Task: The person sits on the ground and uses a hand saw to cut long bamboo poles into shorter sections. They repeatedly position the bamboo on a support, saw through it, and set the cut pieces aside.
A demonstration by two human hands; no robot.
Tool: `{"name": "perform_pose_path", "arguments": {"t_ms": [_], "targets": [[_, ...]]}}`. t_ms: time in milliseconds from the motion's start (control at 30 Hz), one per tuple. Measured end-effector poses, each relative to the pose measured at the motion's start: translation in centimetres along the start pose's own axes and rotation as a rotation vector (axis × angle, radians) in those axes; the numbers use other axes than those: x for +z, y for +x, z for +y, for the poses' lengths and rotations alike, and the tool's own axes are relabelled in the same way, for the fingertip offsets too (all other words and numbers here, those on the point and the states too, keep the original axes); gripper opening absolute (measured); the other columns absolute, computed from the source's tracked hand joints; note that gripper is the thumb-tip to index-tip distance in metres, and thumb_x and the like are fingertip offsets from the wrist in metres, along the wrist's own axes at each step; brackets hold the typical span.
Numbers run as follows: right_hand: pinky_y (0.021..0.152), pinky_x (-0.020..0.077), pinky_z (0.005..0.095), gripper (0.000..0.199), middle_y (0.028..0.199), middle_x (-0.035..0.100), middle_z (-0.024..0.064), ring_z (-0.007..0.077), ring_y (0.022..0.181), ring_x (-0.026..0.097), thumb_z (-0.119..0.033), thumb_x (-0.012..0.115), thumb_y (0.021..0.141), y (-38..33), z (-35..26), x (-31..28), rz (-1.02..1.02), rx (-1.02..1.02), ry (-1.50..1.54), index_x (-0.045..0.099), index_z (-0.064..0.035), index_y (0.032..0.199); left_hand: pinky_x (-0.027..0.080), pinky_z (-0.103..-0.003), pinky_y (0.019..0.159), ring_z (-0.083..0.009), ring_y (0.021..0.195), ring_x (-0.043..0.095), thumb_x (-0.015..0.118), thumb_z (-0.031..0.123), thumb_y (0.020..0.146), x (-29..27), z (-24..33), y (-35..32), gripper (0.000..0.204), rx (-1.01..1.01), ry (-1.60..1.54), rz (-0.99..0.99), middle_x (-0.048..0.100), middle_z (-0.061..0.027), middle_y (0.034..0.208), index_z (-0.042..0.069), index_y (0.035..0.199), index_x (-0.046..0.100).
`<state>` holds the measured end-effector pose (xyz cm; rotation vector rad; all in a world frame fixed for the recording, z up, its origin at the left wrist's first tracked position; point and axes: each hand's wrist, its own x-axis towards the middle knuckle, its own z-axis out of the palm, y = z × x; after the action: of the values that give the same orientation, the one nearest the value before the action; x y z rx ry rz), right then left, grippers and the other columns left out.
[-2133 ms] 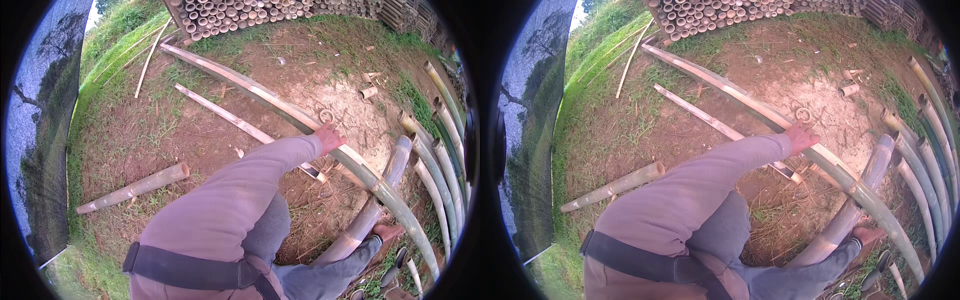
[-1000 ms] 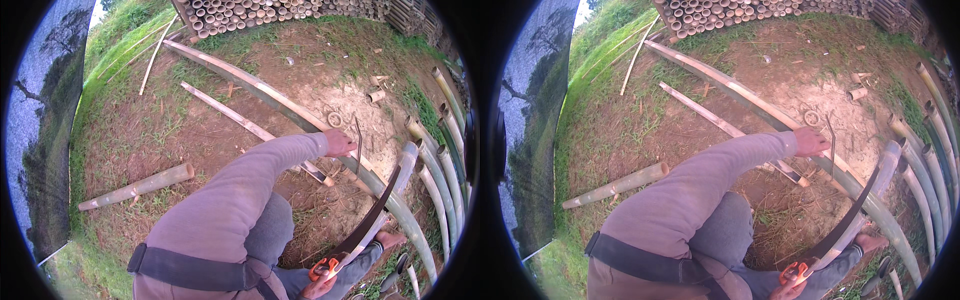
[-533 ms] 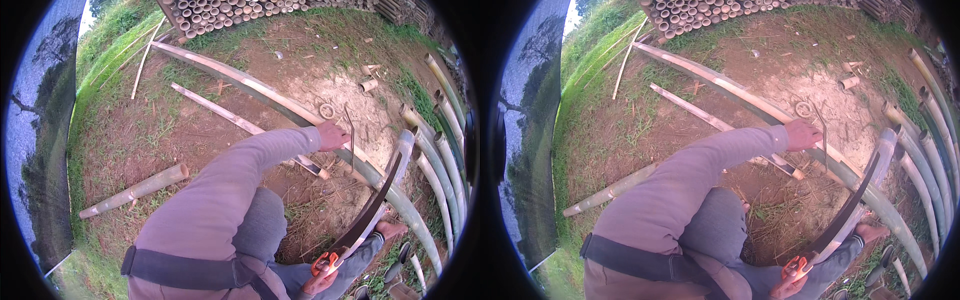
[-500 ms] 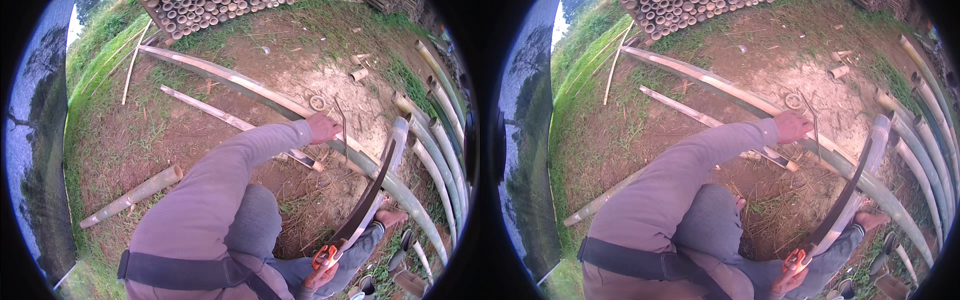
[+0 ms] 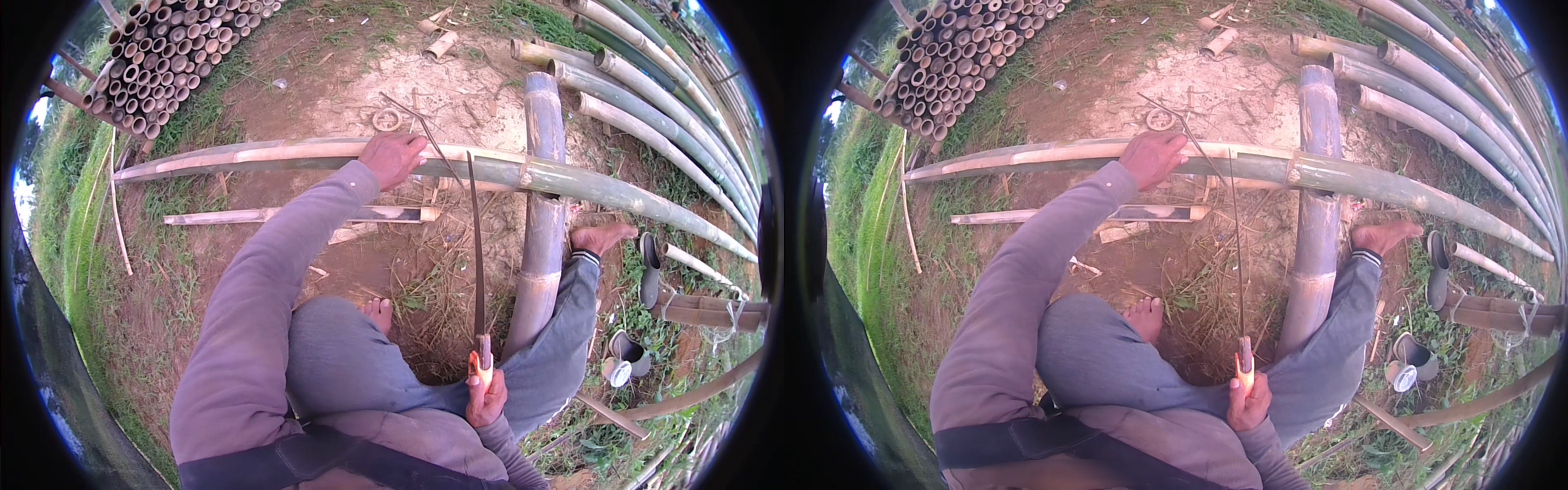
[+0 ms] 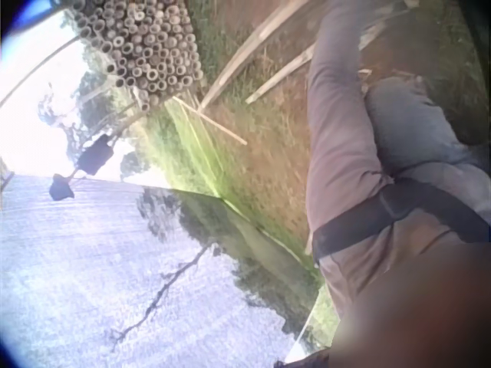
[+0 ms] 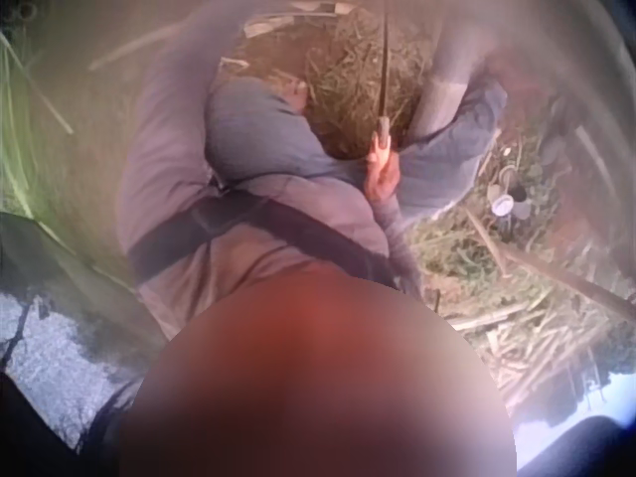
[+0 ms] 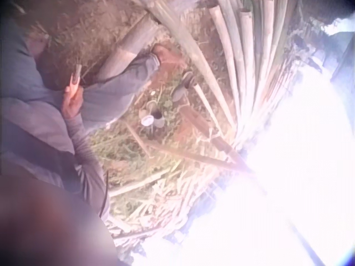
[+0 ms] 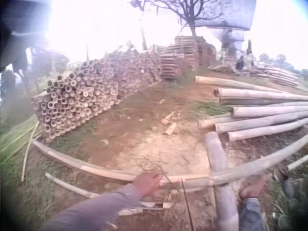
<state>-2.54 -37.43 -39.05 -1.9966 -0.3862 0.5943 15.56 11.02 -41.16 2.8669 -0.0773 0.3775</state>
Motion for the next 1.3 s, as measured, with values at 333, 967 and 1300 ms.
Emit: {"name": "perform_pose_path", "arguments": {"t_ms": [333,967,1300], "targets": [[0.098,0.0537,0.0334,0.050,0.132,0.072,0.0184,0.0228,0.118,0.069,-0.028,0.059,0.110,-0.1,0.9,0.2,-0.022,0.049,0.087,0.054,0.0080,0.145,0.053,-0.047,0.097,-0.0324,0.112,0.067,0.063,0.032,0.103,-0.6,0.5,0.0,0.027,-0.077,0.053,-0.084,0.070,-0.0119,0.118,0.010,0.118,0.059],[0.085,0.0534,0.0315,0.045,0.116,0.071,0.0113,0.0174,0.096,0.066,-0.031,0.061,0.110,0.4,1.4,0.5,-0.061,0.108,0.092,0.062,0.0015,0.142,0.053,-0.050,0.090,-0.0411,0.100,0.067,0.068,0.026,0.101,0.1,0.0,-0.1,0.030,0.010,0.029,0.013,0.070,-0.0182,0.109,0.006,0.121,0.058],[0.081,0.0516,0.0317,0.043,0.110,0.068,0.0088,0.0146,0.091,0.062,-0.031,0.061,0.109,0.5,2.0,1.1,-0.057,0.169,0.104,0.063,0.0014,0.138,0.051,-0.050,0.092,-0.0396,0.099,0.067,0.068,0.027,0.100,-0.2,0.1,-0.1,0.028,0.031,0.001,0.043,0.069,-0.0170,0.104,0.007,0.116,0.057]]}}
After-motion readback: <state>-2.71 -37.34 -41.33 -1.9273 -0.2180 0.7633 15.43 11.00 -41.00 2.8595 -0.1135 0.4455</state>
